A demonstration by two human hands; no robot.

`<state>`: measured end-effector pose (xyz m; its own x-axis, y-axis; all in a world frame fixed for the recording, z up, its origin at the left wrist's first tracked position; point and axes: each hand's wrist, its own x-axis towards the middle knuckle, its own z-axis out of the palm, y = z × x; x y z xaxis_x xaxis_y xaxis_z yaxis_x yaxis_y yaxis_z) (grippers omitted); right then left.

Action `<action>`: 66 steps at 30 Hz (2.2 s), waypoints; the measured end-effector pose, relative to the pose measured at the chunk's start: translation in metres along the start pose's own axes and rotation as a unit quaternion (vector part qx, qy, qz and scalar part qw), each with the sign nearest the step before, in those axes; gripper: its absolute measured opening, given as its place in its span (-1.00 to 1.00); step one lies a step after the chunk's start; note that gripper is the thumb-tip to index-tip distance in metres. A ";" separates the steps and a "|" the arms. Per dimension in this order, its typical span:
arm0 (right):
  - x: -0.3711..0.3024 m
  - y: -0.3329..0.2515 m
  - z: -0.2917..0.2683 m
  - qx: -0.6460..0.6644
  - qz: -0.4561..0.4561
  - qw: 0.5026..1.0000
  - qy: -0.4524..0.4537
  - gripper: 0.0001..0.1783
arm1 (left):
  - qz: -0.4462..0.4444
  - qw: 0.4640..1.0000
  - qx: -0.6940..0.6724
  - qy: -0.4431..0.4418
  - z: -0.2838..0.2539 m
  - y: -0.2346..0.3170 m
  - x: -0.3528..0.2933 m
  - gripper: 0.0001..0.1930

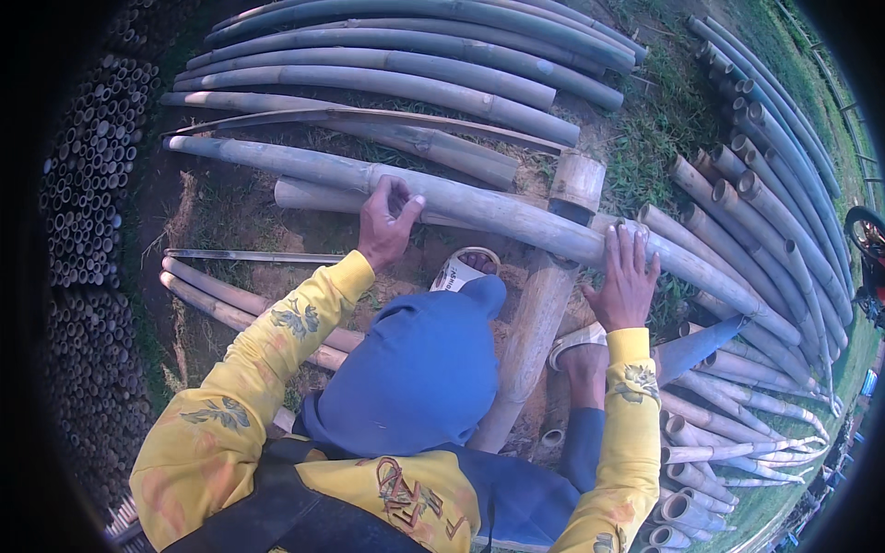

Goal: The person sits on the ground and uses a hand saw to cut bamboo poles into shorter sections. They repeatedly pick up poles, position them on a support, saw through them, and place the cut pieces aside.

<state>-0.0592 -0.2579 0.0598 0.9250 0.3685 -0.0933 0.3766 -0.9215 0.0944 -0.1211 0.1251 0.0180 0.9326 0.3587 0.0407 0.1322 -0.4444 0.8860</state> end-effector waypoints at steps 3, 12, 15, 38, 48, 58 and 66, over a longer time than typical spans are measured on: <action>0.006 0.006 0.015 -0.002 -0.028 1.000 -0.006 0.09 | -0.317 0.916 -0.129 0.208 -0.061 -0.099 0.015 -0.46; -0.001 0.012 -0.006 0.040 -0.120 0.985 0.116 -0.18 | -0.393 0.812 -0.389 0.187 -0.079 -0.110 0.053 -0.06; -0.012 0.005 -0.024 0.026 -0.107 0.978 0.177 -0.18 | -0.344 0.792 -0.466 0.195 -0.082 -0.084 0.043 -0.20; 0.280 0.050 -0.032 -0.034 0.031 0.989 0.139 -0.30 | 0.125 0.978 0.162 -0.033 -0.012 -0.035 0.237 0.04; 0.115 0.135 -0.046 -0.022 0.029 0.974 0.224 -0.37 | 0.323 0.874 0.310 -0.190 0.051 -0.047 0.185 -0.18; -0.090 0.170 0.044 0.370 0.492 0.786 0.050 -0.29 | 0.382 0.879 0.207 -0.194 0.150 0.010 0.134 -0.19; 0.067 0.110 0.087 0.520 0.669 0.504 0.168 0.45 | 0.382 0.875 0.181 -0.236 0.152 0.040 0.092 -0.20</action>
<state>0.0395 -0.3452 -0.0223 0.3384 -0.8287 -0.4458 -0.6638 0.1255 -0.7373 0.0207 0.0151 -0.0131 0.8185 -0.4977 0.2870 -0.5727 -0.6677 0.4756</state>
